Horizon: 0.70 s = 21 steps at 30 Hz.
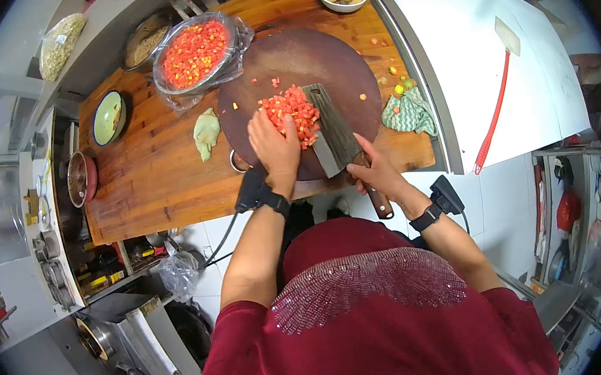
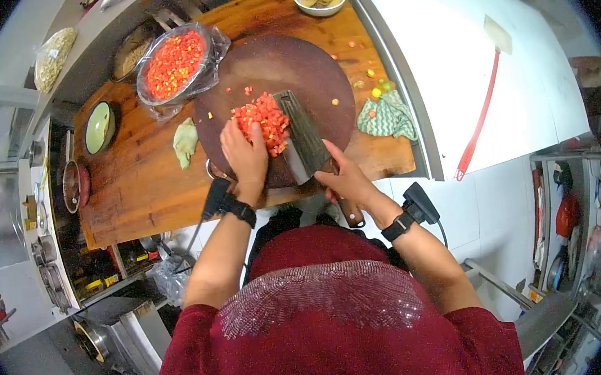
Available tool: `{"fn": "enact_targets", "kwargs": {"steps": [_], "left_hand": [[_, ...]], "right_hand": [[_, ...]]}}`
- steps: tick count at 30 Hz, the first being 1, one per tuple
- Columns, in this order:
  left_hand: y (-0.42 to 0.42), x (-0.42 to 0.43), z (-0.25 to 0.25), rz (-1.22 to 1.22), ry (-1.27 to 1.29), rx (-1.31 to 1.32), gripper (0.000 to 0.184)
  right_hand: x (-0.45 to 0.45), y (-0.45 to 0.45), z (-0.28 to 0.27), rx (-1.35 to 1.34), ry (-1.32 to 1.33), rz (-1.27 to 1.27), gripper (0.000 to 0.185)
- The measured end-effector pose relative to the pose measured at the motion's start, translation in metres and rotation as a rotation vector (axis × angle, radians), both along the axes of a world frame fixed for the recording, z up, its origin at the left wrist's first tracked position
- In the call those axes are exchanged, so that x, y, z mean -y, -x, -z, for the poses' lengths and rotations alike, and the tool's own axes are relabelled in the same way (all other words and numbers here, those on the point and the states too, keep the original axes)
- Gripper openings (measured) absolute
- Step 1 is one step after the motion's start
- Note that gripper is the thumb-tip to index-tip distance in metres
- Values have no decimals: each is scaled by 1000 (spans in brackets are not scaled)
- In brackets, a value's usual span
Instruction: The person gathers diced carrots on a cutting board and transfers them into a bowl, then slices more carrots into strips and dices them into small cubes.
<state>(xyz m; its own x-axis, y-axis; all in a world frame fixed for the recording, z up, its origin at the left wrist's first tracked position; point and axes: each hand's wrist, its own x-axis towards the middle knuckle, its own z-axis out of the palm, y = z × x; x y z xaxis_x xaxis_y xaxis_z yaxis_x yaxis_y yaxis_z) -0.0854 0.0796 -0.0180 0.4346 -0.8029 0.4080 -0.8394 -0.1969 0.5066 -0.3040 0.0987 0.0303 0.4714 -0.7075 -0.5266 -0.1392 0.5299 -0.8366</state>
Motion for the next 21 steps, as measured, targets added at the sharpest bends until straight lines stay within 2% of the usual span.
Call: {"fn": "enact_targets", "kwargs": {"steps": [2,9,21], "left_hand": [[6,3,-4,7,8,-119,54],[20,15,-1,-22,118,-273,46],[19,20,-5,44,220,-515,47]], "right_hand": [[2,-7,4,10,22,-9,74],[8,-35,0,-38,145,-45,74],[10,-58,0,24,109,-11,76]]}}
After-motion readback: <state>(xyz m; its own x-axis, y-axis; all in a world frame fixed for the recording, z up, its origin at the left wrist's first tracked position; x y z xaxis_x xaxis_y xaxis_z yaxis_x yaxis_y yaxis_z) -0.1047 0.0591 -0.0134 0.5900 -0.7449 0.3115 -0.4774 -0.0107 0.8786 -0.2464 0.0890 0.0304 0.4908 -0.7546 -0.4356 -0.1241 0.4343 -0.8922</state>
